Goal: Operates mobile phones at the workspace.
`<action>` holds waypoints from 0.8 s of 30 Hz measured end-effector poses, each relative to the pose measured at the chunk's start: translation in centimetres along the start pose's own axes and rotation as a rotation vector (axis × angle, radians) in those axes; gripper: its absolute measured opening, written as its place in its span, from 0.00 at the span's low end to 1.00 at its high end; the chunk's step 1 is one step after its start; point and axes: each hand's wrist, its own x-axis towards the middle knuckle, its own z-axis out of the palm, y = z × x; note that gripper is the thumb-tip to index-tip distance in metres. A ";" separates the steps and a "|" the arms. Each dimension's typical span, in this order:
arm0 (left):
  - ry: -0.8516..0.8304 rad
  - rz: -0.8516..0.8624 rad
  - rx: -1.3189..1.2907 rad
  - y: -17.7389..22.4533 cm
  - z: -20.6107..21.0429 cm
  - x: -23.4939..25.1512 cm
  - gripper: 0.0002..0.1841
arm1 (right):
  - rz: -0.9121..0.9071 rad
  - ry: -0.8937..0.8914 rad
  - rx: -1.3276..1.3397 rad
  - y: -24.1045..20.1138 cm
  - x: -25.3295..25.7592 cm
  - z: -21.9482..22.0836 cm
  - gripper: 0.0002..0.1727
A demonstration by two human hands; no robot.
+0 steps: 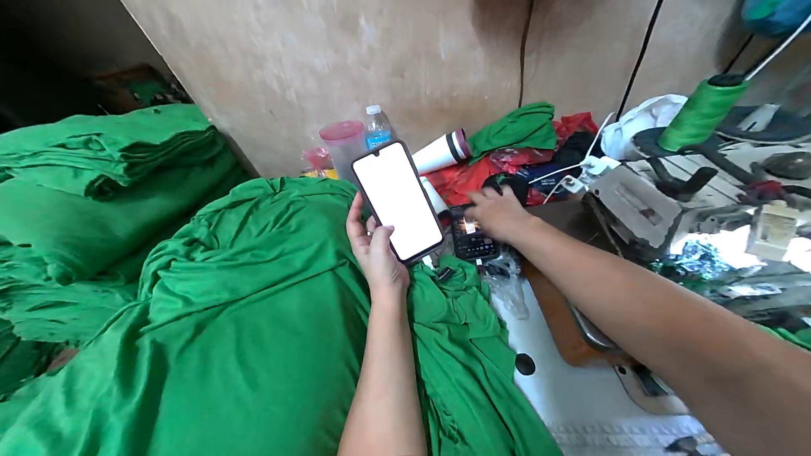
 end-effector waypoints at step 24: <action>0.004 0.012 0.030 0.1 0.1 0.0 0.35 | -0.009 0.019 -0.008 0.4 0.0 -0.1 0.18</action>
